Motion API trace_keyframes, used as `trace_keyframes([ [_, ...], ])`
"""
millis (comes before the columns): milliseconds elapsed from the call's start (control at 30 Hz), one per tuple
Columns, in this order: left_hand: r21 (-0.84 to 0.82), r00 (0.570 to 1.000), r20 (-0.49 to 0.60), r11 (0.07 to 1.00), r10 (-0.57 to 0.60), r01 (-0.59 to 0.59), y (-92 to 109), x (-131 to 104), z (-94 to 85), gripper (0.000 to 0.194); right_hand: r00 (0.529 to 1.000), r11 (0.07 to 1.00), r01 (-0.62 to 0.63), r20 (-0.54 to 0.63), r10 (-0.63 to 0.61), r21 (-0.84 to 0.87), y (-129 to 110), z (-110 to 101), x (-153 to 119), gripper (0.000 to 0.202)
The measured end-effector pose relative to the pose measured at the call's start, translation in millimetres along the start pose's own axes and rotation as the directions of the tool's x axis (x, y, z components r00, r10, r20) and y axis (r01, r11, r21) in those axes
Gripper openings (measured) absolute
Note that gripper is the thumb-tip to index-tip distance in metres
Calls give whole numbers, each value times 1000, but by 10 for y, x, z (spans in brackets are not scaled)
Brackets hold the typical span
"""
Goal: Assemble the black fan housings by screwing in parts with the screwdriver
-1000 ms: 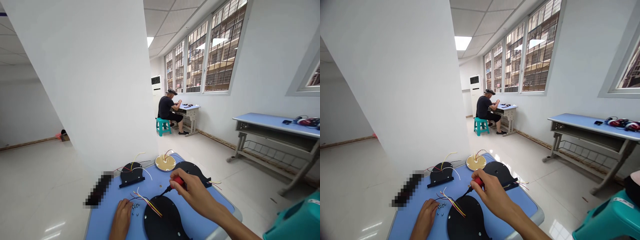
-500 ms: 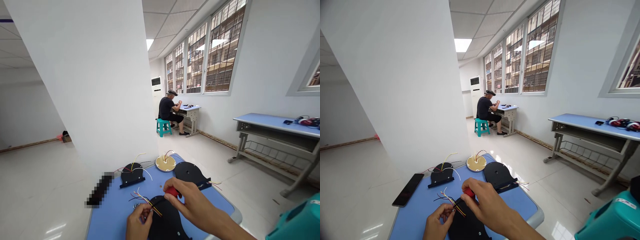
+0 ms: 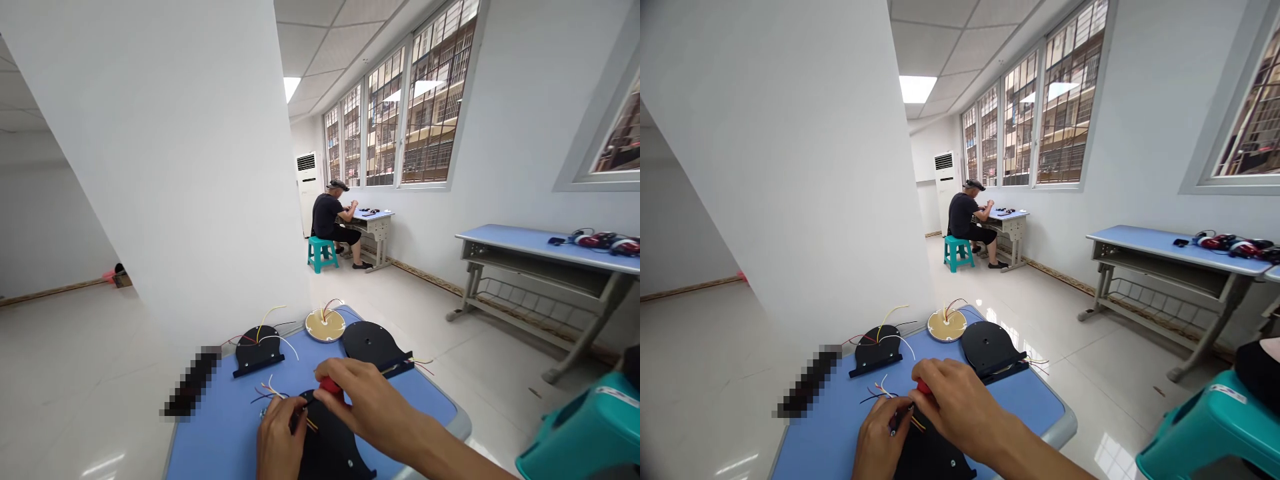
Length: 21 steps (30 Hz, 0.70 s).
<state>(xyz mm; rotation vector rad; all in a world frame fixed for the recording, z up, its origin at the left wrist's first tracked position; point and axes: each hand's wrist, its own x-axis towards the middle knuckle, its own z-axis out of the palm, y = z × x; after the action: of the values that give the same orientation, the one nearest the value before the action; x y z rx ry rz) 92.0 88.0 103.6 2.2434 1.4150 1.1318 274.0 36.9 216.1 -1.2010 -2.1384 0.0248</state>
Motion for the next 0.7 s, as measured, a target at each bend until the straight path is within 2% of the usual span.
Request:
trace_keyframes([
  [100,184,998,55,983,5,-15,-4,104,46,22,999,993,-3,46,8,-116,-30,91,99,5],
  [200,279,995,94,960,-21,-6,-20,259,97,24,981,973,-85,152,118,-213,-24,184,262,4],
  [267,285,992,116,958,-39,4,-42,351,132,22,967,962,-125,185,173,-244,11,239,380,6],
  [367,284,984,158,958,-79,31,-96,426,187,16,956,958,-131,222,190,-255,69,298,521,6],
  [533,279,973,169,954,-157,106,-188,417,250,17,935,955,-119,293,200,-272,86,345,621,11],
  [700,249,961,196,958,-195,143,-234,389,260,17,925,951,-126,312,215,-282,132,405,677,15],
])
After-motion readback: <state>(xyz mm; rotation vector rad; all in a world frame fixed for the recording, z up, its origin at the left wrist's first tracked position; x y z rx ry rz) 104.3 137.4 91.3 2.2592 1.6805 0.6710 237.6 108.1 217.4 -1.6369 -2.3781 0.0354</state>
